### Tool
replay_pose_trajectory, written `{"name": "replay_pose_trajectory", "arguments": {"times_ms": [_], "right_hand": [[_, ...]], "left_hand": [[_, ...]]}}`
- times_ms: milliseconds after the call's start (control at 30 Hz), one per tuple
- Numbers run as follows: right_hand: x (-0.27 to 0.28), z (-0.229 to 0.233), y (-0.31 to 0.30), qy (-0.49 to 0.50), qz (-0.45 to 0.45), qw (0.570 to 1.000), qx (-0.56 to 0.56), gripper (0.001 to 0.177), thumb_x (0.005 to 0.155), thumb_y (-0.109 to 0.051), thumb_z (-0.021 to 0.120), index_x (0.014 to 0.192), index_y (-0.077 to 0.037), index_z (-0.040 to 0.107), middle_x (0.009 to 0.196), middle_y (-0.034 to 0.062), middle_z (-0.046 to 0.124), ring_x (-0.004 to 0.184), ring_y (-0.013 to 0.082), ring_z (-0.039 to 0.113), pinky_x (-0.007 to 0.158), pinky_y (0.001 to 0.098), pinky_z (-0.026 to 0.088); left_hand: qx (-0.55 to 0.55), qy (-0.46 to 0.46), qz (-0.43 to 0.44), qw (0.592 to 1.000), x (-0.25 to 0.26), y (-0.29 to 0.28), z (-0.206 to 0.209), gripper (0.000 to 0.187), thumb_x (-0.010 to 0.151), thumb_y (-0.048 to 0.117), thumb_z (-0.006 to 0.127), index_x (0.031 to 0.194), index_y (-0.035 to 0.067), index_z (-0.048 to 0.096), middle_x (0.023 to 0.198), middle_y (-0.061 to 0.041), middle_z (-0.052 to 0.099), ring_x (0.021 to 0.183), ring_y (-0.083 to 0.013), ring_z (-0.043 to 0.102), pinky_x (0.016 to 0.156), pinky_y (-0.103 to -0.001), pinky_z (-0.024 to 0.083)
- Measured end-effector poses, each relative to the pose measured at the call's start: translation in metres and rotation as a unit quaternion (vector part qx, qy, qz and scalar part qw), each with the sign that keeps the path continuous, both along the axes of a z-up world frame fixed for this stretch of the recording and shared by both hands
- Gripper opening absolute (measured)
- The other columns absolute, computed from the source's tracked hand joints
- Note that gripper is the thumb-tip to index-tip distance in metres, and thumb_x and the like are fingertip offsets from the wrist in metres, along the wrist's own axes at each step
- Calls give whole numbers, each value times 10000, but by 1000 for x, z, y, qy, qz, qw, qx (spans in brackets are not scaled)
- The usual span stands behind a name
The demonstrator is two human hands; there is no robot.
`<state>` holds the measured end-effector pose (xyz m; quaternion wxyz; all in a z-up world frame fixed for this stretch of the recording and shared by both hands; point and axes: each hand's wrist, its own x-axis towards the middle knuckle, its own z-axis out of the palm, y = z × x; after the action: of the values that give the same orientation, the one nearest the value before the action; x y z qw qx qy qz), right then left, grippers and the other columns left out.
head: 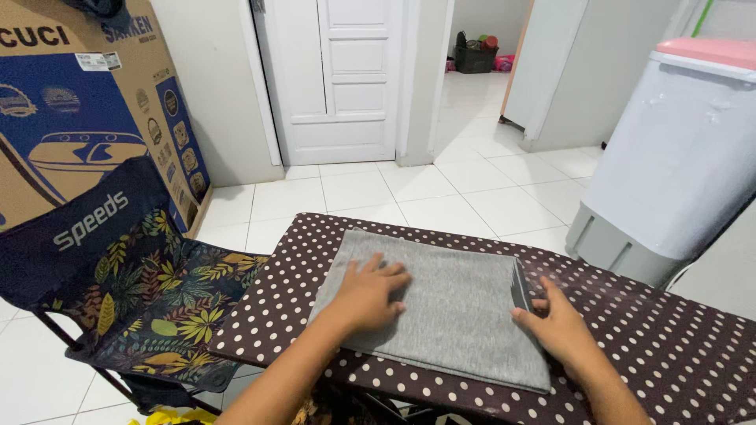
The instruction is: The person folds a gray t-shirt and a yellow t-shirt on a polka-dotted ironing board. They smooth each shirt, fold the sleeves inward, fold the body in half, then fold again to create compact rectangles, placing the finished gray shirt on a nearby chair before folding the yellow one.
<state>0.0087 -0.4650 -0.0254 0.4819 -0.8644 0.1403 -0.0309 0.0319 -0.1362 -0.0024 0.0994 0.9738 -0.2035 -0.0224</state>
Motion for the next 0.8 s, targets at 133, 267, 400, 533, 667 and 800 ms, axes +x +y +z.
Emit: {"name": "replay_pose_trajectory", "arguments": {"times_ms": [133, 267, 400, 533, 667, 800], "right_hand": [[15, 1, -3, 13, 4, 986, 164, 873, 831, 41, 706, 1599, -108, 317, 1202, 285, 673, 938, 298, 709, 737, 385, 603], [22, 12, -3, -8, -2, 961, 276, 930, 782, 167, 611, 1602, -127, 285, 1214, 320, 673, 890, 301, 711, 676, 358, 597], [23, 52, -4, -27, -15, 946, 323, 917, 797, 148, 563, 1610, -171, 282, 1235, 292, 663, 859, 301, 716, 622, 344, 614], [20, 104, 6, -97, 22, 979, 179, 949, 775, 160, 606, 1622, -162, 324, 1197, 224, 694, 860, 261, 699, 680, 322, 588], [16, 137, 42, -156, 88, 981, 72, 951, 721, 110, 660, 1581, -127, 330, 1118, 153, 711, 883, 192, 709, 751, 273, 573], [18, 145, 97, -165, 116, 980, -12, 934, 694, 45, 682, 1555, -156, 380, 1087, 99, 648, 821, 236, 690, 684, 318, 567]], "left_hand": [[17, 53, -81, 995, 28, -14, 4, 961, 767, 526, 771, 1583, 245, 348, 1697, 17, 222, 1579, -344, 69, 1232, -650, 56], [61, 124, -77, 987, 55, -18, 6, 1294, 596, 640, 862, 1626, 230, 197, 1723, 23, 95, 1589, -322, -50, 1231, -656, -14], [97, 118, -102, 983, 66, -35, 1, 1560, 417, 736, 867, 1647, 175, 86, 1733, -18, 28, 1577, -366, -85, 1212, -685, 14], [102, 104, -110, 983, 61, -70, -9, 1711, 312, 792, 856, 1642, 108, 24, 1736, -72, -19, 1565, -430, -107, 1166, -763, 24], [114, 117, -80, 983, 53, -105, -9, 1789, 311, 795, 898, 1631, 55, -55, 1720, -132, -56, 1543, -478, -132, 1160, -773, 9], [111, 114, -84, 984, 51, -106, -6, 1741, 305, 744, 914, 1640, 102, -1, 1721, -128, -20, 1540, -493, -99, 1153, -786, 32]]}}
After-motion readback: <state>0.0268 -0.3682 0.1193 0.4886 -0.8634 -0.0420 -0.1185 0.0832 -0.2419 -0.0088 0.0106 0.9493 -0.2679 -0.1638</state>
